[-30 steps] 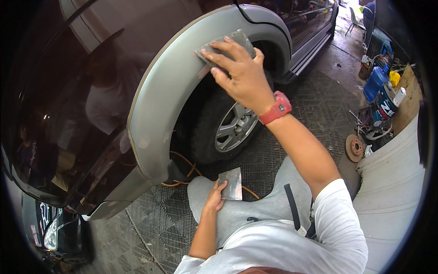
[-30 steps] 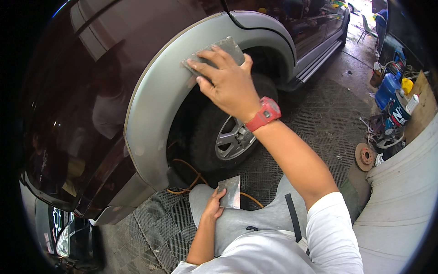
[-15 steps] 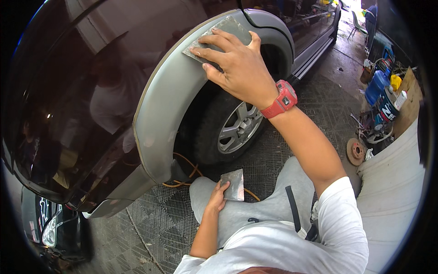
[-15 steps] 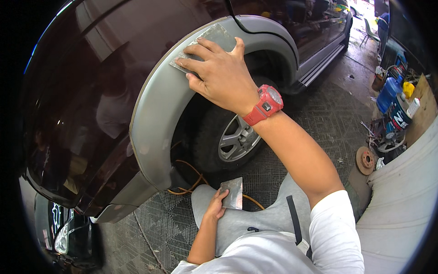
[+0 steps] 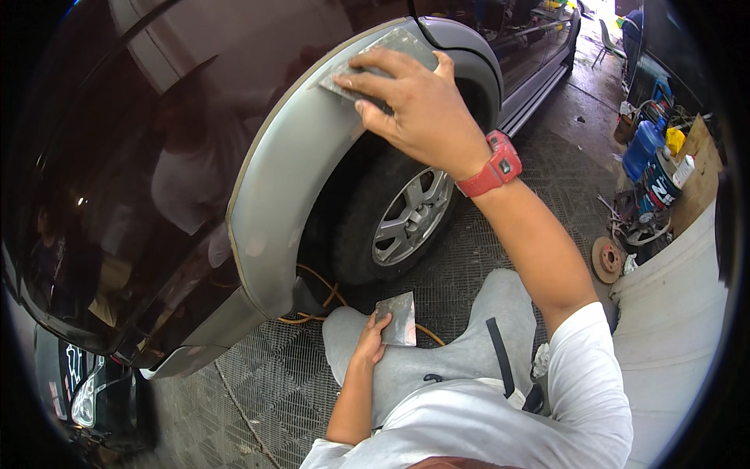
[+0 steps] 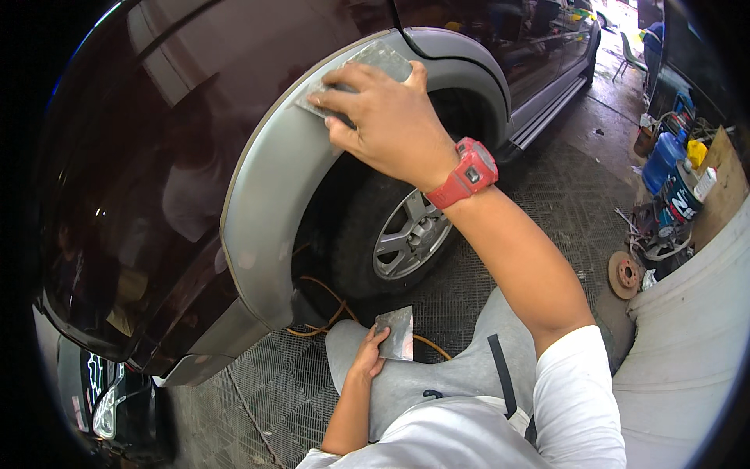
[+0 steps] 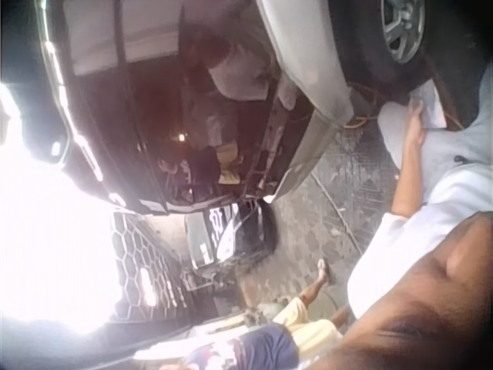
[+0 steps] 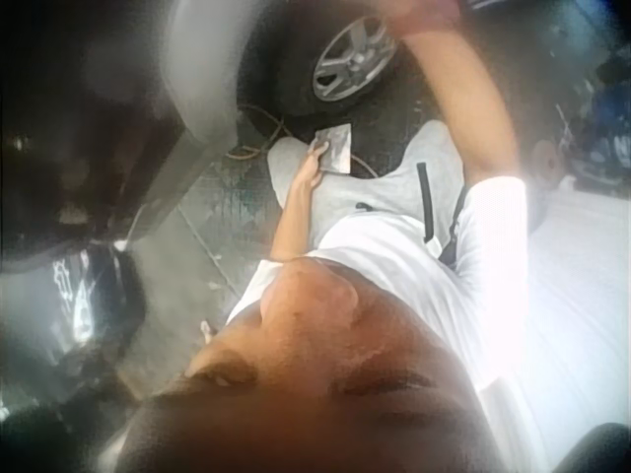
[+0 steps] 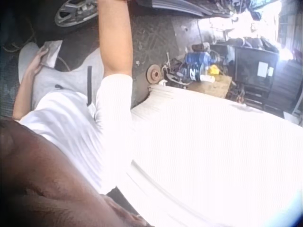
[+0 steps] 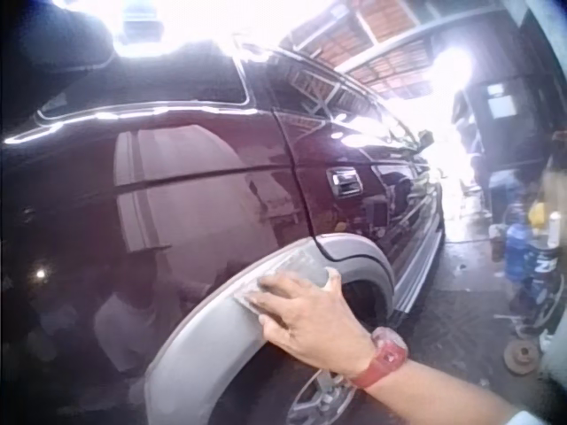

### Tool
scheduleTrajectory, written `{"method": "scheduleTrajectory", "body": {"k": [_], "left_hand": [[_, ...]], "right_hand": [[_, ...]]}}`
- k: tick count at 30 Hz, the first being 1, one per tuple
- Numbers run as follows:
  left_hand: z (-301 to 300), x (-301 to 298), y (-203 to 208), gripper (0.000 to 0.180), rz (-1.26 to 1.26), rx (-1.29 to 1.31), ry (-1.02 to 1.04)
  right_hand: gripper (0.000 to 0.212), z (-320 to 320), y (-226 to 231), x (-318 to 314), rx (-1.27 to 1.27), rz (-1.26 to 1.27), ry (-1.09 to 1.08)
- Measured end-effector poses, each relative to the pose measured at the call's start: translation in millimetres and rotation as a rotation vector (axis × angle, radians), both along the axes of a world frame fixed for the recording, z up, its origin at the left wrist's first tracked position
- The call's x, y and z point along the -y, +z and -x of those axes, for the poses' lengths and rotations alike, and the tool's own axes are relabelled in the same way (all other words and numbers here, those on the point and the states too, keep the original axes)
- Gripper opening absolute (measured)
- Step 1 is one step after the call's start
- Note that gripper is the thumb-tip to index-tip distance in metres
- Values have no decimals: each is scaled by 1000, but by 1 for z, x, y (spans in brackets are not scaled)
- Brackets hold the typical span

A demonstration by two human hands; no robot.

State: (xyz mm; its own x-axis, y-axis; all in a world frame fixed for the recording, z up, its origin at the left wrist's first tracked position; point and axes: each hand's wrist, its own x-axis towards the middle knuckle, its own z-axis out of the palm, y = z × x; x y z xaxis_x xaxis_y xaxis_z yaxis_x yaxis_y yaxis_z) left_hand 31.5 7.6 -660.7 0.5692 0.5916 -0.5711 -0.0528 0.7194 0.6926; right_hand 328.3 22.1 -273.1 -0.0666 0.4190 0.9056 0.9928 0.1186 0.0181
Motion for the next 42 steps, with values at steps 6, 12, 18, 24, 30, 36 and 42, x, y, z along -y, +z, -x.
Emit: {"method": "scheduleTrajectory", "body": {"k": [6,12,18,24,30,36,42], "left_hand": [[1,0,-2,52,-14,26,-38],[1,-2,-11,52,-8,23,-30],[4,0,-8,54,-49,-32,17],[-23,18,18,56,-256,-60,30],[-87,45,71,55,-702,-211,-27],[-100,34,64,51,-551,-57,321],[-162,60,100,45,-361,-46,192]], "right_hand": [[39,3,30,-2,-37,194,-48],[32,20,-10,-3,-13,49,17],[44,19,-126,93,-918,80,584],[52,23,-299,191,-2055,239,809],[64,44,-306,207,-561,809,-45],[63,15,-303,228,-417,940,194],[73,-15,-296,230,-447,584,393]]}}
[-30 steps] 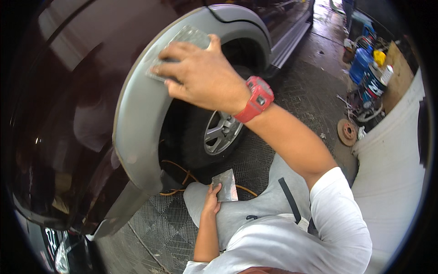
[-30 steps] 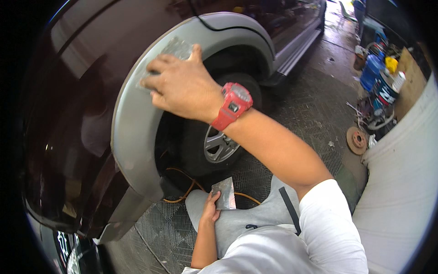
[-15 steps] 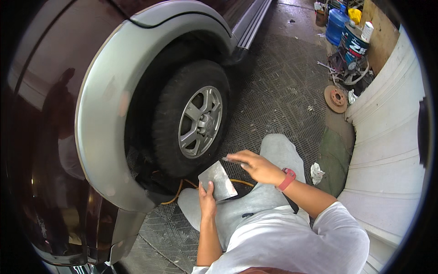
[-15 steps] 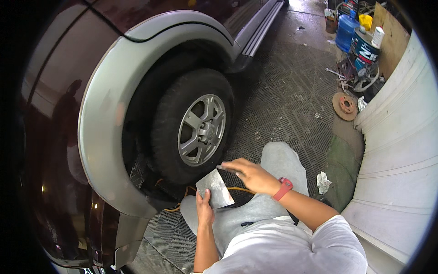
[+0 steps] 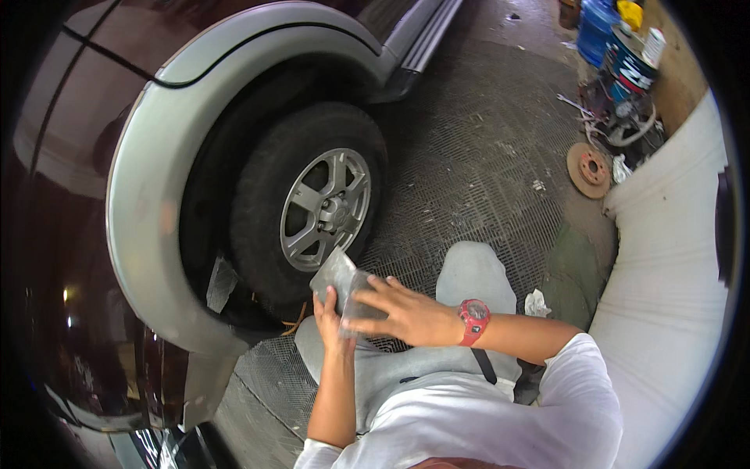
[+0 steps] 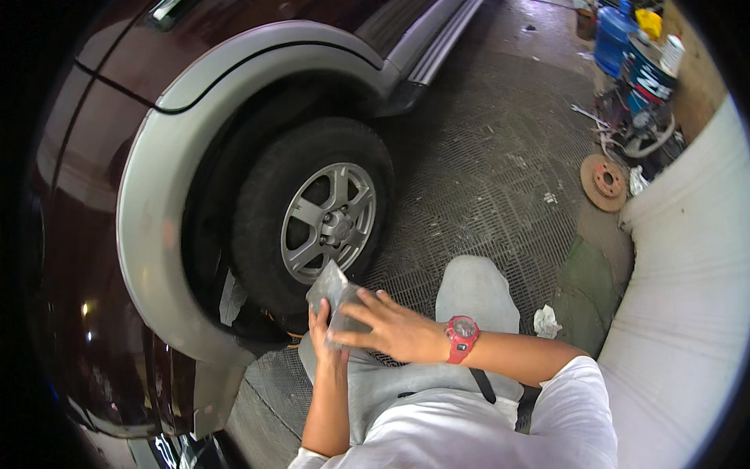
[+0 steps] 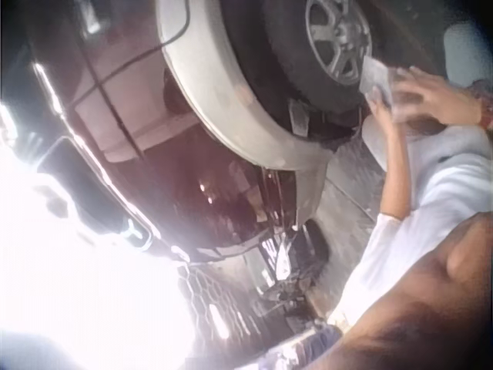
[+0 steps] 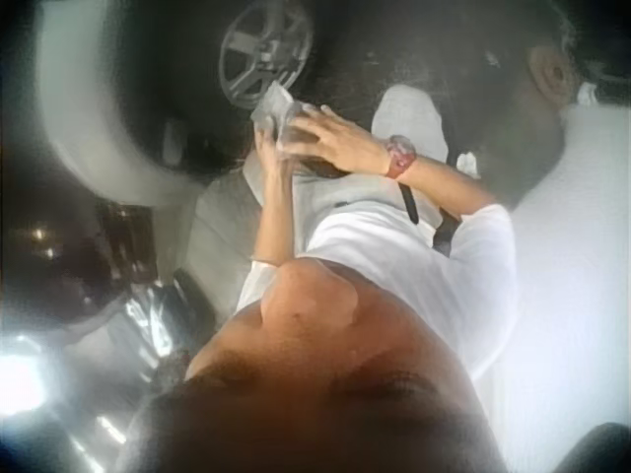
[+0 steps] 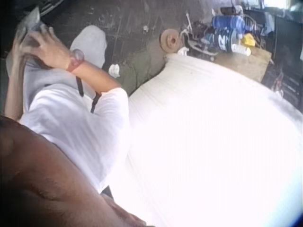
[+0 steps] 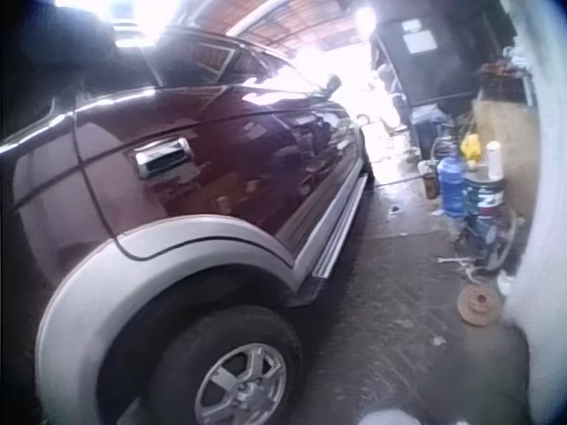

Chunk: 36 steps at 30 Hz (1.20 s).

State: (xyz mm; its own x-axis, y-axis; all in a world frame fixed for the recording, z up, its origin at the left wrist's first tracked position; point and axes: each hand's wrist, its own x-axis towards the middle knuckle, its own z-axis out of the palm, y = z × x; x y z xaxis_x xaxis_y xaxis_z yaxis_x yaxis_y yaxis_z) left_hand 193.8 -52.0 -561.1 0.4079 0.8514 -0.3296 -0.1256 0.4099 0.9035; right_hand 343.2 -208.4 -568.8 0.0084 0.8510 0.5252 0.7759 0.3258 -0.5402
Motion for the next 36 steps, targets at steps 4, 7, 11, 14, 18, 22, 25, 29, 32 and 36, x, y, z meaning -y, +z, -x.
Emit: {"method": "scheduleTrajectory", "body": {"k": [4,7,11,14,18,22,25,29,32,36], "left_hand": [[-40,-4,17,45,-75,83,-97],[-57,-9,47,46,-254,72,-119],[-94,-14,103,54,-855,-220,19],[-102,-24,116,52,-895,-194,56],[-120,-40,115,46,-837,-114,-21],[-153,-60,95,42,-825,-62,-71],[-182,-84,64,44,-640,70,-94],[-222,-108,28,55,-404,154,-174],[-257,-114,-4,52,-284,170,-304],[-281,-104,-24,49,-167,43,-556]], "right_hand": [[66,-49,-24,3,69,252,-214],[66,-97,1,13,201,208,-297],[61,-123,57,6,144,-22,-408],[49,-121,83,-12,219,-95,-458],[46,-125,94,-29,277,-117,-498],[51,-134,82,-39,302,-40,-511],[52,-148,63,-27,297,140,-472],[43,-223,58,-2,-467,-76,-592],[63,-282,70,6,-1467,-435,-558],[59,-333,93,-8,-1677,-610,-306]]}}
